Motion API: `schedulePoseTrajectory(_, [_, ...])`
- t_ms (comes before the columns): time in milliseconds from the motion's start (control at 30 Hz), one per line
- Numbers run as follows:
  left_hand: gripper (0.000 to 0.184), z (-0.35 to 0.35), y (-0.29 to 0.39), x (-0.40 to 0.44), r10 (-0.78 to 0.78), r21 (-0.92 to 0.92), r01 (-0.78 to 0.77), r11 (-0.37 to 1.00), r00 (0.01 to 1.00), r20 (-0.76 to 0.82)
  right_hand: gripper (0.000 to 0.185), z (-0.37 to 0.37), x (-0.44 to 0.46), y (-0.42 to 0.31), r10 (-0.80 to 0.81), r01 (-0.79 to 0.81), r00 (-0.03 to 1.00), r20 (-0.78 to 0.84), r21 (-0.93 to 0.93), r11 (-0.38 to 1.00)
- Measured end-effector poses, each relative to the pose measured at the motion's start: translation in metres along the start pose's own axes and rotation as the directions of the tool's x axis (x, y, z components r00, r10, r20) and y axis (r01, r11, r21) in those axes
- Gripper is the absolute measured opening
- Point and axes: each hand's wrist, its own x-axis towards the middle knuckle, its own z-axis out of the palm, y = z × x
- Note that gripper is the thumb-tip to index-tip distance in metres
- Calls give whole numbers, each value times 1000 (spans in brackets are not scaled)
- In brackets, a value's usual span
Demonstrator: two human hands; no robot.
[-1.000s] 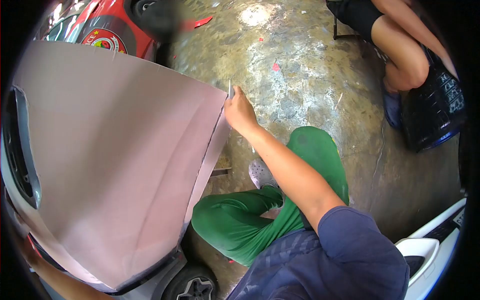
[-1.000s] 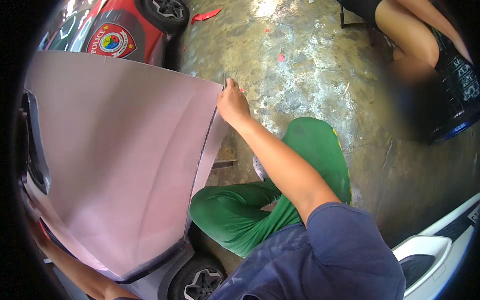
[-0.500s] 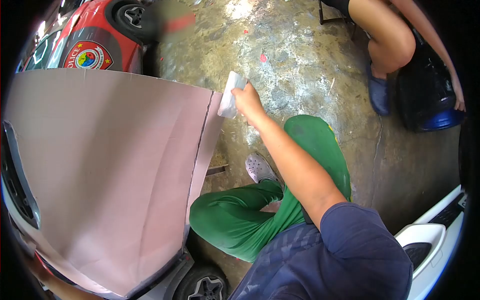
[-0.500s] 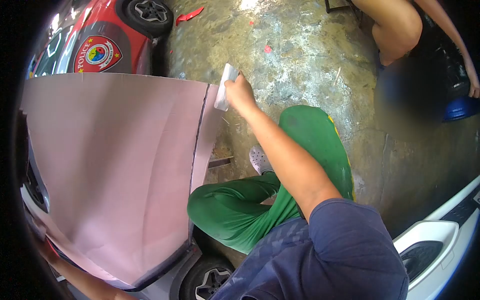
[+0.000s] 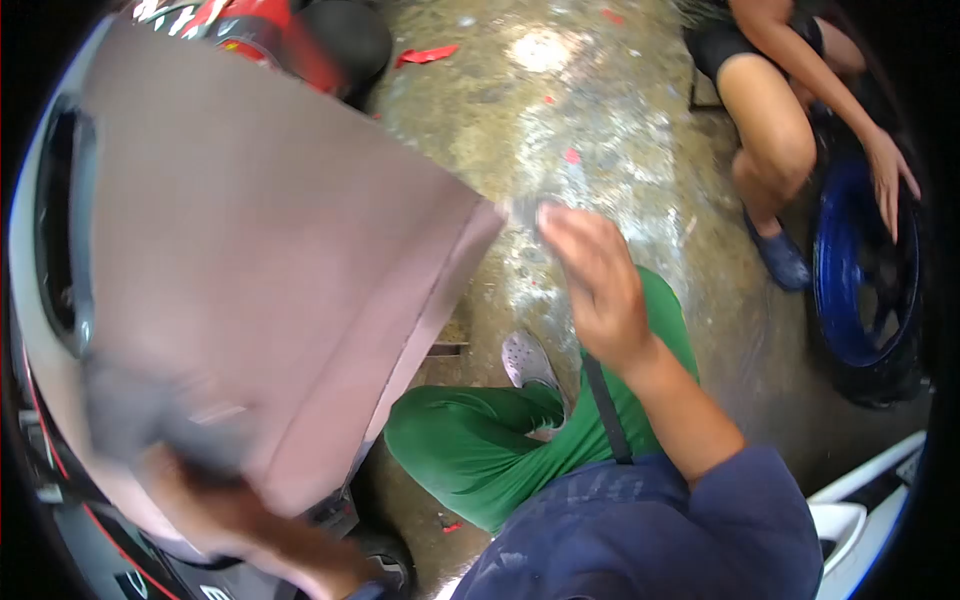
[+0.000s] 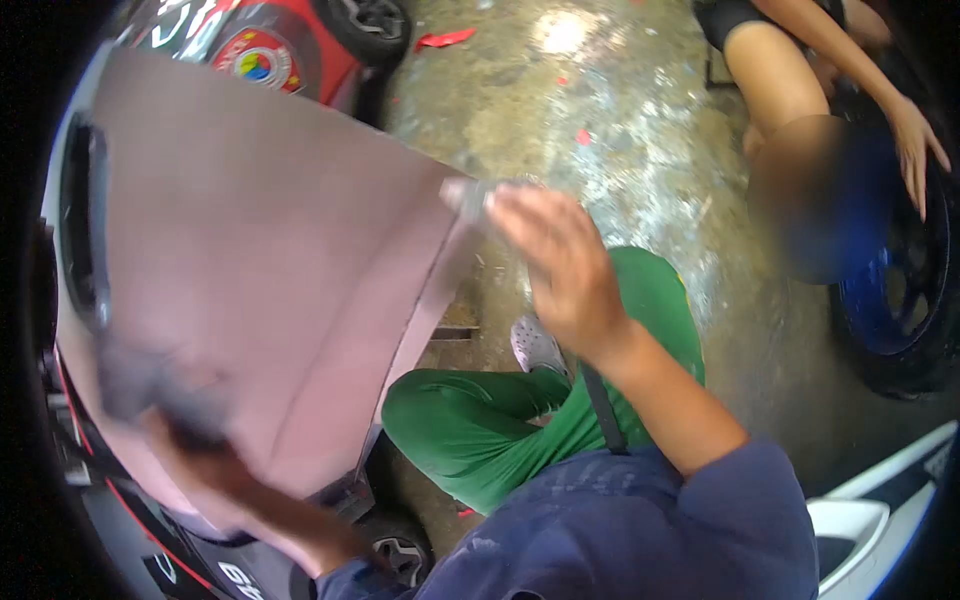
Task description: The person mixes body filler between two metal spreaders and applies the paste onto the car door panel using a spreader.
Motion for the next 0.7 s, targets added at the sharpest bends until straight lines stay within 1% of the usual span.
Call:
schedulePoseTrajectory(67, [46,61,-8,-68,-239,-169,248,954,968,72,38,-17,7,-42,-140,157,978,155,-103,982])
schedulePoseTrajectory(100, [44,89,-5,-89,-167,-309,201,930,977,131,37,-18,6,-51,-176,198,970,169,-127,972])
schedulePoseTrajectory(167, [42,103,-18,-99,-61,-481,177,858,967,248,34,-19,7,-61,-233,269,952,198,-181,946])
schedulePoseTrajectory(233, [40,108,-30,-105,41,-436,58,898,976,215,32,-16,11,-64,-225,265,953,202,-204,942])
schedulePoseTrajectory(267, [41,107,-32,-109,47,-423,60,904,970,237,32,-16,11,-66,-227,269,952,204,-209,940])
schedulePoseTrajectory(367, [41,111,-33,-119,149,-471,-14,882,957,250,32,-11,15,-73,-219,262,952,212,-206,943])
schedulePoseTrajectory(400, [41,112,-36,-124,161,-479,-34,877,960,227,33,-9,15,-75,-214,256,954,211,-201,945])
schedulePoseTrajectory(500, [42,122,-30,-127,235,-498,-118,859,956,178,36,3,1,-76,-231,267,917,325,-70,961])
schedulePoseTrajectory(533, [43,123,-30,-124,204,-475,-116,873,969,138,44,0,-2,-76,-270,300,879,393,-17,954])
schedulePoseTrajectory(567, [44,121,-26,-119,175,-494,-101,864,979,106,43,2,-5,-67,-213,203,890,403,69,977])
schedulePoseTrajectory(633, [43,117,-28,-114,232,-502,-190,844,972,22,40,9,-17,-38,-89,-18,889,449,227,974])
schedulePoseTrajectory(667, [41,111,-35,-113,238,-488,-207,848,971,1,51,4,-20,-24,25,-205,911,412,399,894])
schedulePoseTrajectory(700, [39,102,-40,-113,241,-448,-169,878,965,108,49,2,-21,-13,209,-442,878,430,565,697])
